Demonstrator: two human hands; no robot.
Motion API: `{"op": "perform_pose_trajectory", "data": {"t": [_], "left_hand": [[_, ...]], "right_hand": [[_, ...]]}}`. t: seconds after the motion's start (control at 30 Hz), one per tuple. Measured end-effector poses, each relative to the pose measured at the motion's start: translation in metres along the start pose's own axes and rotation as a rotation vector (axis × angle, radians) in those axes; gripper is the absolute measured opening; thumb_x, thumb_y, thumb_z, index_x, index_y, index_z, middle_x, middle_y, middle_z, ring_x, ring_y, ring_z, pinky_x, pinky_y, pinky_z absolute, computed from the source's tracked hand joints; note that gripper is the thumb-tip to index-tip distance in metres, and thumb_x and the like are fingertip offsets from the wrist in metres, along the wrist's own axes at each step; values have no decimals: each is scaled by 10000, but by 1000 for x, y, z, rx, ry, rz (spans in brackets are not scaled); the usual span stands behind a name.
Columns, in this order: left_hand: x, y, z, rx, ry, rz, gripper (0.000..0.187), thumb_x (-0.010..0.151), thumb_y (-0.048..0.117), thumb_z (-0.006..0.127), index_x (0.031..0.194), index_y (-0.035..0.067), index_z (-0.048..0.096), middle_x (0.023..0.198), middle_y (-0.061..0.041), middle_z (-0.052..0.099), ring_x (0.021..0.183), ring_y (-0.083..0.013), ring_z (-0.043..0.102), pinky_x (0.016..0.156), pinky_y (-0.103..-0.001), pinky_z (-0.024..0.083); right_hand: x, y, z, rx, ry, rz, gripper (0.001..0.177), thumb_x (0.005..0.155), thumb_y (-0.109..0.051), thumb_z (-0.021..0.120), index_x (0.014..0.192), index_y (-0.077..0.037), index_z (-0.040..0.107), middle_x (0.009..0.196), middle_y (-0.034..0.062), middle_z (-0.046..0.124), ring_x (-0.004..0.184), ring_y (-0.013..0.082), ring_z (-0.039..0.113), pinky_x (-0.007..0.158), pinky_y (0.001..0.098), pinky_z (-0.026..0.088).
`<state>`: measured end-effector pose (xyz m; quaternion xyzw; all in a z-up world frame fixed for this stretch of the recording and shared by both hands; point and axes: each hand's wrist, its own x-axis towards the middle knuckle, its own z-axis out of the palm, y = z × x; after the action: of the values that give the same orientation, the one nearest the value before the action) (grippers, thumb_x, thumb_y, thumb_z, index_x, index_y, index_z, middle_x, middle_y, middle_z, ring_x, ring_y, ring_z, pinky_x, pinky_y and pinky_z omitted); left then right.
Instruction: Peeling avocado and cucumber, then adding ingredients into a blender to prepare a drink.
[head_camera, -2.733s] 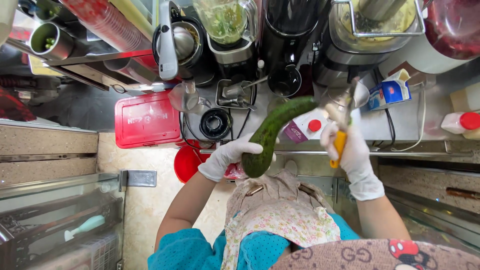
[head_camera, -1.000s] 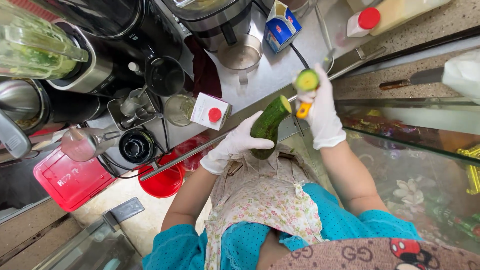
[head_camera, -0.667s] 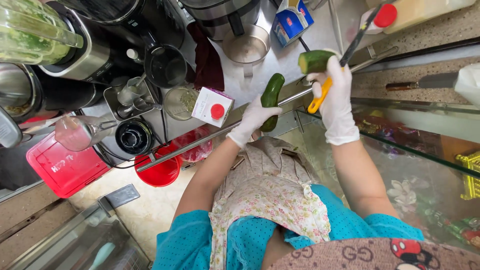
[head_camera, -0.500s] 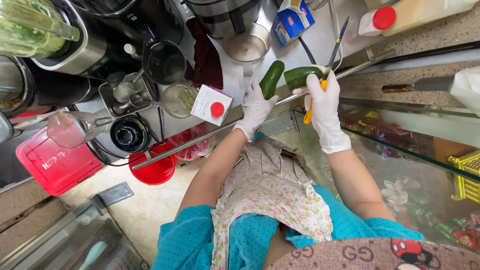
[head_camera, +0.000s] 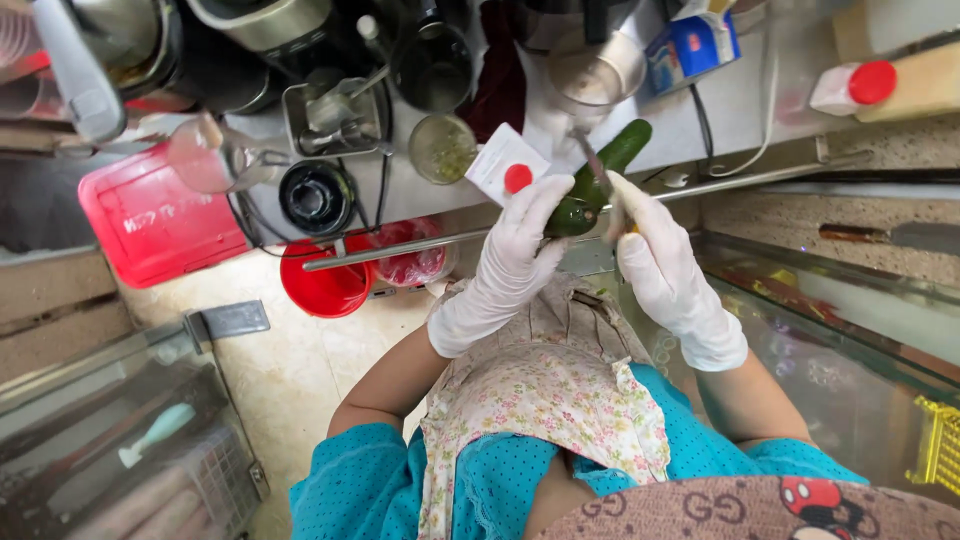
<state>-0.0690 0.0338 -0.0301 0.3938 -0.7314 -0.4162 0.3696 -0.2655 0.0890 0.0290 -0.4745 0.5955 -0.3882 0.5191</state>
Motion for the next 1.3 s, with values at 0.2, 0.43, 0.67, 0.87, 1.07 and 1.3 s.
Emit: {"op": "perform_pose_trajectory", "data": {"t": [0.2, 0.43, 0.67, 0.87, 1.07, 1.3], "left_hand": [[-48, -6, -75, 252, 205, -26, 733, 722, -2, 818, 1401, 64, 552, 1310, -144, 628, 1205, -353, 626, 1045, -418, 525], [-126, -37, -124, 429, 367, -219, 659, 760, 61, 840, 1365, 51, 577, 1250, -142, 629, 1174, -357, 623, 1015, -432, 516], [-187, -67, -151, 433, 366, -360, 593, 814, 46, 807, 1354, 37, 564, 1292, -153, 616, 1199, -359, 604, 1018, -439, 506], [-218, -86, -184, -44, 462, -460, 550, 813, 105, 875, 1304, 93, 628, 1285, -98, 550, 1215, -263, 577, 1046, -364, 504], [-258, -112, -217, -752, 627, -710, 556, 947, 128, 767, 1442, 93, 515, 1337, -51, 557, 1225, -193, 571, 1079, -340, 490], [-317, -143, -232, -1255, 863, -683, 541, 1030, 195, 665, 1482, 47, 406, 1327, -155, 626, 1188, -255, 640, 1037, -426, 529]], "right_hand": [[17, -41, 74, -218, -433, -257, 663, 1007, -57, 493, 1622, 49, 270, 1169, 163, 680, 1060, 224, 663, 960, 376, 488], [38, -4, 172, -114, -651, 38, 627, 1002, -78, 519, 1591, -33, 309, 1117, 101, 671, 900, 160, 582, 842, 309, 497], [49, 31, 252, 182, -709, 209, 293, 1117, -187, 498, 1357, -27, 445, 1064, 31, 556, 811, 57, 444, 705, 212, 434], [63, 66, 284, 381, -749, 520, 329, 1086, -307, 524, 1296, -66, 450, 818, 8, 542, 518, 71, 376, 440, 220, 285], [72, 119, 323, 257, -911, 591, 681, 1085, -385, 509, 1691, -148, 308, 809, -15, 524, 563, 54, 385, 484, 212, 303], [90, 154, 361, 107, -868, 862, 754, 1027, -459, 500, 1665, -197, 194, 730, -16, 461, 497, 74, 366, 425, 243, 273]]}}
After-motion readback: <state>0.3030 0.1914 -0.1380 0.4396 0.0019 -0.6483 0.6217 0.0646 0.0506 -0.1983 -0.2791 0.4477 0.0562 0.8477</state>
